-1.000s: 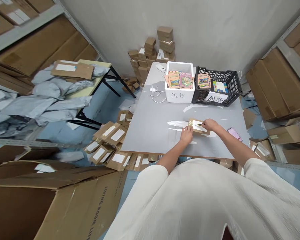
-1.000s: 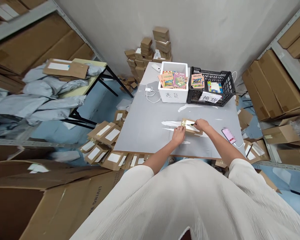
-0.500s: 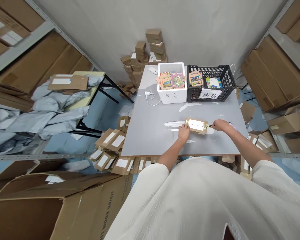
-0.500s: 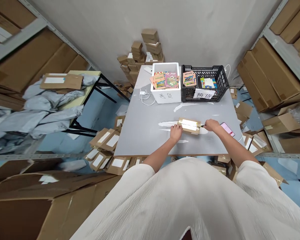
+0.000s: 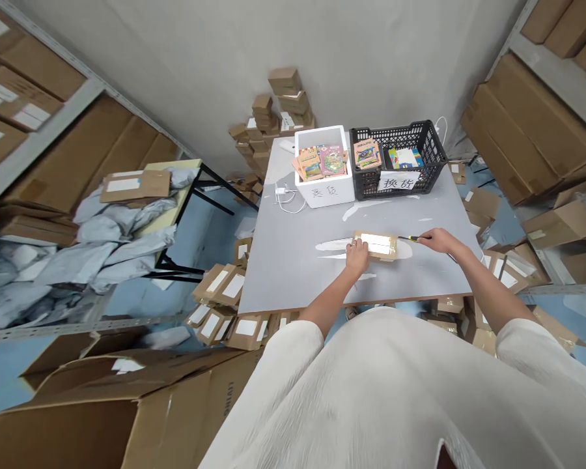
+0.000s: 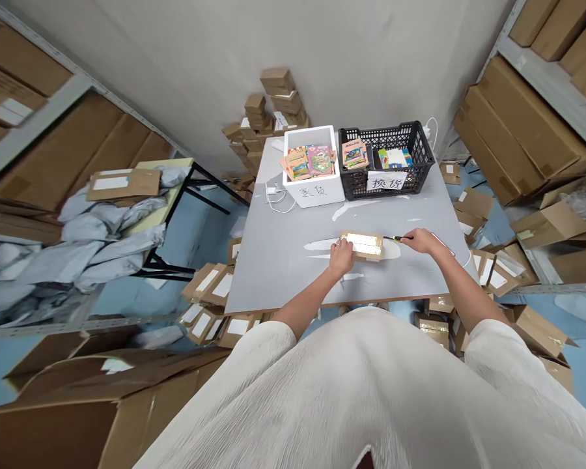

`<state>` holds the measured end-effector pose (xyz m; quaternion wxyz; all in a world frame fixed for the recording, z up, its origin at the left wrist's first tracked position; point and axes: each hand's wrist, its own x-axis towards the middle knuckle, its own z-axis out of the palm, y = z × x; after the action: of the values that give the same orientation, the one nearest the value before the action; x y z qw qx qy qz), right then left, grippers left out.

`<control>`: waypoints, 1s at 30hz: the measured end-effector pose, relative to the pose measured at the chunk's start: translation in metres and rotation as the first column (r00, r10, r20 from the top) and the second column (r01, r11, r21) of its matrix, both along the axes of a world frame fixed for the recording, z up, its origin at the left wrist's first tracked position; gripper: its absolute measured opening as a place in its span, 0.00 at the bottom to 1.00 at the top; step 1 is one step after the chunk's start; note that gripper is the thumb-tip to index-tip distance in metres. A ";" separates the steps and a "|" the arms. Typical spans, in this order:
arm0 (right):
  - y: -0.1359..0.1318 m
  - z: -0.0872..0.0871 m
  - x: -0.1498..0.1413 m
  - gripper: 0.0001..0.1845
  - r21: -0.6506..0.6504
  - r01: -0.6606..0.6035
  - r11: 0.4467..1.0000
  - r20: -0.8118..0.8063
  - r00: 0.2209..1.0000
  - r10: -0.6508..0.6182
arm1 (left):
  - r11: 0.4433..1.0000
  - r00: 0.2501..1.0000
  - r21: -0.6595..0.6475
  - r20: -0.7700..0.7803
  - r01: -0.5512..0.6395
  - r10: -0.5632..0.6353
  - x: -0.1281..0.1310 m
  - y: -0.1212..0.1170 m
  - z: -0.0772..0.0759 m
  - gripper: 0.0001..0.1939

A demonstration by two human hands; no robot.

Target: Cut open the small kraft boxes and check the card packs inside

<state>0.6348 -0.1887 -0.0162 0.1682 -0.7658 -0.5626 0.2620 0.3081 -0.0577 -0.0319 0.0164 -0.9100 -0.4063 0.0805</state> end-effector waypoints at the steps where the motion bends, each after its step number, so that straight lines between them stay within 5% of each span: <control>1: -0.004 -0.001 -0.001 0.24 -0.015 -0.011 1.000 -0.032 0.999 0.011 | 0.998 0.999 -0.025 0.004 0.051 -0.051 0.007 0.000 0.000 0.22; 6: -0.020 -0.015 -0.015 0.24 -0.015 0.048 0.999 -0.222 0.974 -0.050 | 0.964 0.974 -0.153 -0.034 0.218 -0.225 0.038 0.004 -0.003 0.28; 17: -0.030 -0.055 -0.030 0.19 -0.061 0.121 0.991 -0.457 0.879 -0.135 | 0.972 0.973 -0.171 -0.140 0.161 -0.186 0.055 0.008 -0.001 0.29; 24: -0.024 -0.061 -0.028 0.20 -0.034 0.090 0.995 -0.459 0.883 -0.096 | 0.966 0.974 -0.217 -0.149 0.138 -0.172 0.059 0.010 0.003 0.24; 30: -0.023 -0.063 -0.025 0.19 -0.040 0.078 0.996 -0.493 0.865 -0.088 | 0.972 0.977 -0.214 -0.162 0.100 -0.136 0.063 0.006 0.008 0.29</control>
<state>0.6099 -0.2113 -0.0796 0.3104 -0.6984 -0.4649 0.4469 0.3712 -0.0520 -0.0243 -0.0370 -0.9188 -0.3378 0.2006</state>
